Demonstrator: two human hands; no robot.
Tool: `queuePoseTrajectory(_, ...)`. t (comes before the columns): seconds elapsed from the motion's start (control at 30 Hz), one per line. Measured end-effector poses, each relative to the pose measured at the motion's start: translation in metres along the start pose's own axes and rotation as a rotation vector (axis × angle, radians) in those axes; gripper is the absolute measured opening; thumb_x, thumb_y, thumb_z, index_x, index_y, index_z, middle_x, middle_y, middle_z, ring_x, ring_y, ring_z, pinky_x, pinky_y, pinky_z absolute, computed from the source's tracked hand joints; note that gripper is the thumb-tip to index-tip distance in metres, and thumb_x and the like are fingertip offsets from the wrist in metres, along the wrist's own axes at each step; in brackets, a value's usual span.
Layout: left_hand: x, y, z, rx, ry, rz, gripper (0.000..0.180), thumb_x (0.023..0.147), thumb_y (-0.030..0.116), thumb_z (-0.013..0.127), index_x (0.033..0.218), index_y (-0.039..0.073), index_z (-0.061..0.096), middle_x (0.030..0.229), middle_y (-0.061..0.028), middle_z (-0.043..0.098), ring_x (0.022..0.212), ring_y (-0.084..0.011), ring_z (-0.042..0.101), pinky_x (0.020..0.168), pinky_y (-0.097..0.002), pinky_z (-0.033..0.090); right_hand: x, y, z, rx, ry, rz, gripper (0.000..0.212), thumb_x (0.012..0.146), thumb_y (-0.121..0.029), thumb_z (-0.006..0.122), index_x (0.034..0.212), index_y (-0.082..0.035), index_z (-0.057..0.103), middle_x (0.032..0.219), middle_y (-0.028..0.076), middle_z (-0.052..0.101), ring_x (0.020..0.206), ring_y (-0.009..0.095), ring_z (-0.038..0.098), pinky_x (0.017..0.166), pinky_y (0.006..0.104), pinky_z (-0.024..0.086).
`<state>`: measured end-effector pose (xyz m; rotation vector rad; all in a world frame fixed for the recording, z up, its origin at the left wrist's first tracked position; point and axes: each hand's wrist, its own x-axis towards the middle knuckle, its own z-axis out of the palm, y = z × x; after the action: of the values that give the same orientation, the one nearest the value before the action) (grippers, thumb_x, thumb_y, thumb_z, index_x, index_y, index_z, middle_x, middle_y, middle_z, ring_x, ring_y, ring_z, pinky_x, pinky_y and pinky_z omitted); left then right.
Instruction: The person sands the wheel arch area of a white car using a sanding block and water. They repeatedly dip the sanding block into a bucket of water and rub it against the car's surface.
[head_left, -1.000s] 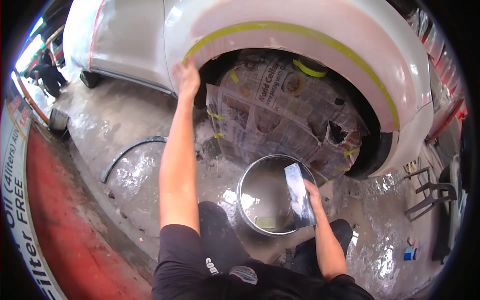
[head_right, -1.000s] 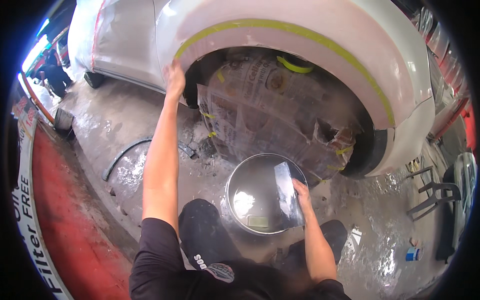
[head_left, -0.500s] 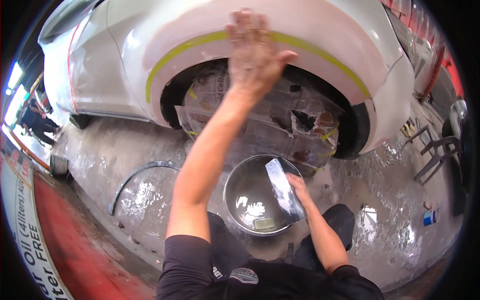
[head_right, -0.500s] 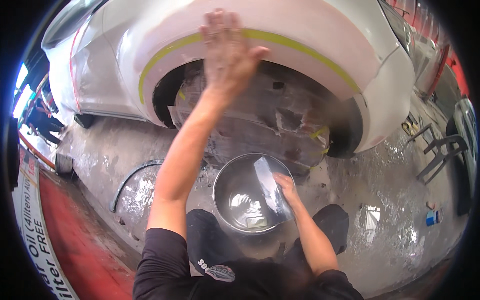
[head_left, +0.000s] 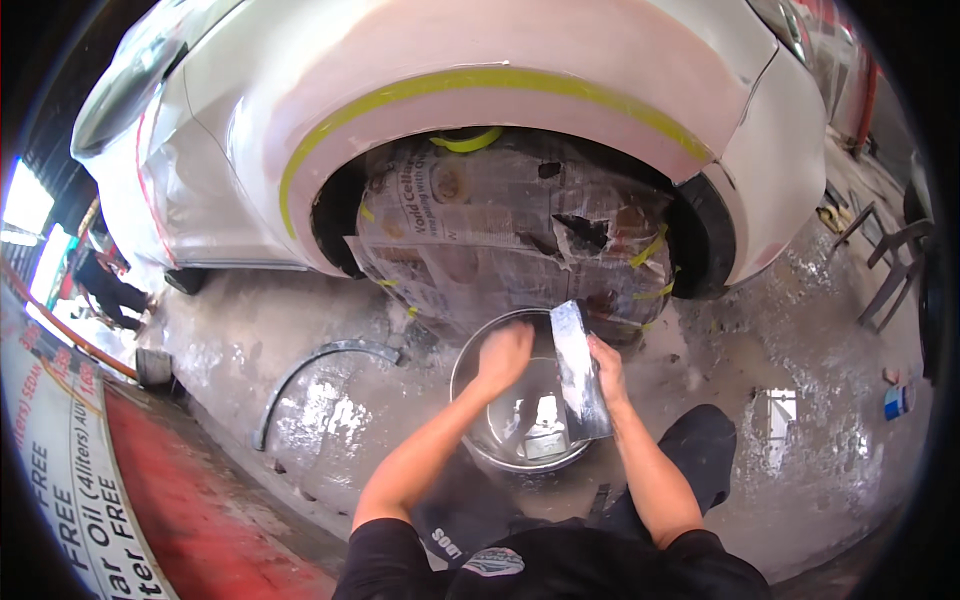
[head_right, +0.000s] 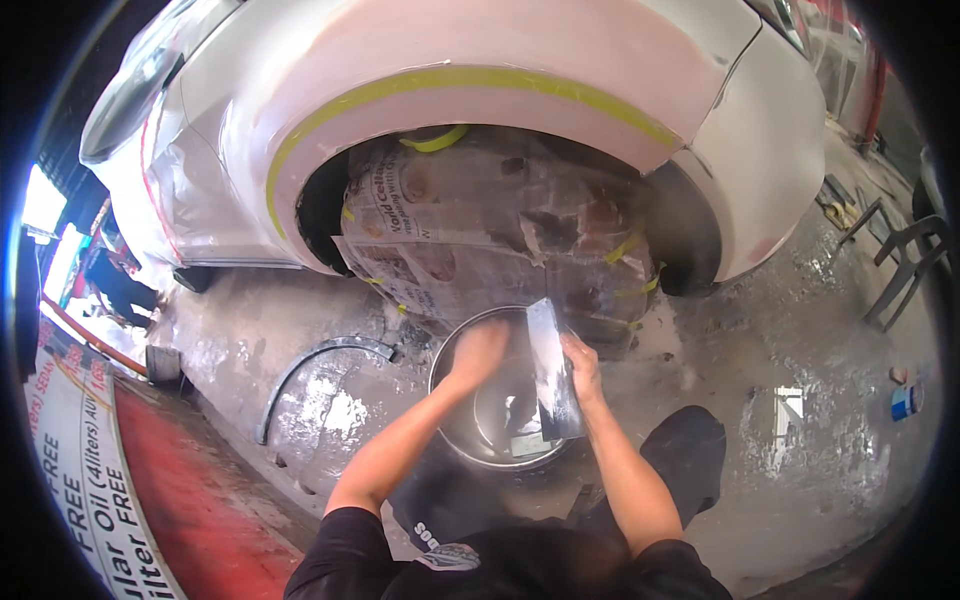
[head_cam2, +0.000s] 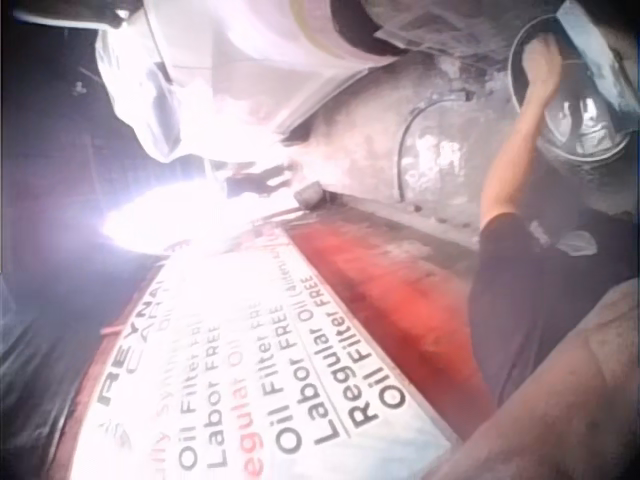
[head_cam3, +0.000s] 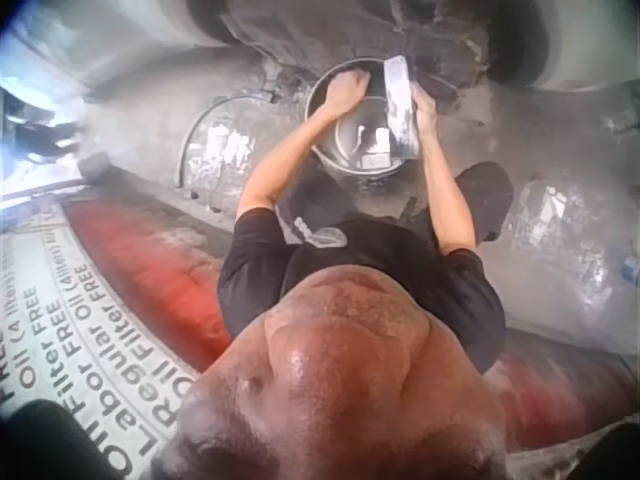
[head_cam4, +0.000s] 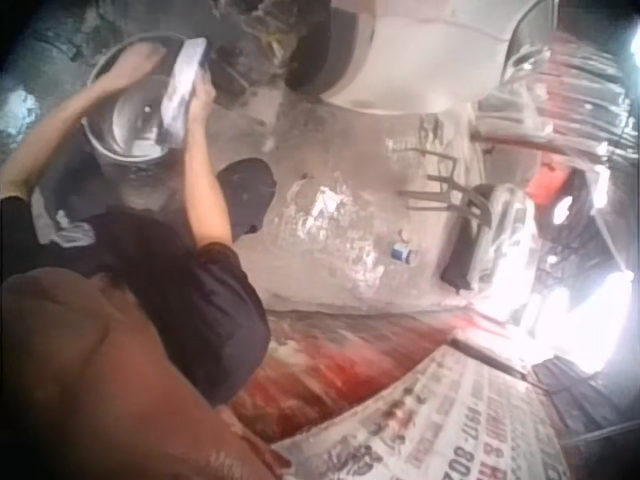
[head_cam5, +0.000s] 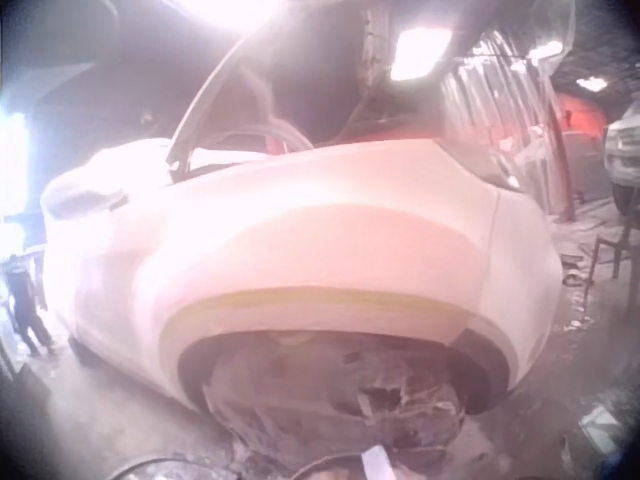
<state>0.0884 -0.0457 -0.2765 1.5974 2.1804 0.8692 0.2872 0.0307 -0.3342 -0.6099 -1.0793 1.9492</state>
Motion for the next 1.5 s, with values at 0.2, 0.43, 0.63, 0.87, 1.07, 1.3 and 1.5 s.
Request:
queuePoseTrajectory(0.2,-0.025,-0.2,0.182,0.574,-1.129,0.222,0.037,0.09,0.032,0.068,0.118,0.009,0.076,0.117,-0.0155,0.075,0.105,-0.0348,0.073,0.091,-0.0478,0.056,-0.007,-0.001,0.032,-0.071,-0.018,-0.008,0.039,0.102,-0.029,0.058,0.124,0.004,0.065,0.095,0.01,0.073,0.076,0.019,0.07,0.072,0.0313,0.058)
queuePoseTrajectory(0.43,-0.035,-0.133,0.166,0.362,-1.079,0.238,0.034,0.086,0.03,0.07,0.113,0.01,0.078,0.114,-0.0152,0.076,0.106,-0.0338,0.073,0.092,-0.0479,0.056,-0.021,-0.027,0.045,-0.05,0.049,0.01,0.038,0.102,-0.021,0.063,0.133,0.001,0.067,0.106,-0.001,0.069,0.094,0.007,0.06,0.084,0.0227,0.047)
queuePoseTrajectory(0.63,0.019,0.059,-0.15,0.292,0.439,0.478,0.013,0.087,0.008,0.069,0.1,0.004,0.071,0.097,-0.0152,0.072,0.092,-0.0387,0.068,0.079,-0.0499,0.053,-0.015,-0.033,0.036,-0.033,0.019,-0.026,0.039,0.104,-0.02,0.062,0.135,0.003,0.065,0.111,0.001,0.071,0.098,0.007,0.062,0.088,0.0224,0.047)
queuePoseTrajectory(0.87,0.11,0.139,-0.28,0.642,0.939,0.565,0.08,0.107,0.055,0.041,0.16,-0.003,0.028,0.166,-0.0313,0.022,0.156,-0.047,0.015,0.127,-0.055,0.01,-0.014,-0.02,0.039,-0.166,0.006,0.008,0.048,0.102,-0.022,0.064,0.142,0.004,0.059,0.122,0.003,0.071,0.105,0.007,0.061,0.095,0.0241,0.047)
queuePoseTrajectory(1.07,0.154,0.223,-0.197,0.802,0.96,0.809,0.105,0.093,0.072,0.052,0.163,0.001,0.02,0.167,-0.0324,0.014,0.157,-0.049,0.006,0.125,-0.0625,0.007,-0.012,-0.019,0.034,-0.264,0.024,-0.019,0.048,0.099,-0.023,0.065,0.14,0.004,0.061,0.116,0.003,0.072,0.102,0.008,0.061,0.093,0.0246,0.047)
queuePoseTrajectory(1.3,0.105,0.264,-0.042,0.349,0.133,1.485,0.068,0.095,0.054,0.062,0.145,0.009,0.052,0.148,-0.0228,0.051,0.142,-0.0429,0.044,0.122,-0.0583,0.03,-0.011,-0.02,0.034,-0.347,0.055,-0.013,0.046,0.099,-0.025,0.066,0.135,0.004,0.064,0.113,0.005,0.074,0.102,0.011,0.063,0.093,0.0262,0.047)
queuePoseTrajectory(1.5,0.013,0.09,-0.03,-0.298,0.263,0.265,0.033,0.1,0.025,0.063,0.079,0.0,0.064,0.066,-0.0173,0.058,0.059,-0.038,0.052,0.059,-0.0451,0.043,-0.008,-0.006,0.027,-0.502,0.138,-0.01,0.048,0.099,-0.026,0.066,0.136,0.005,0.063,0.116,0.009,0.075,0.101,0.013,0.065,0.09,0.0293,0.049)
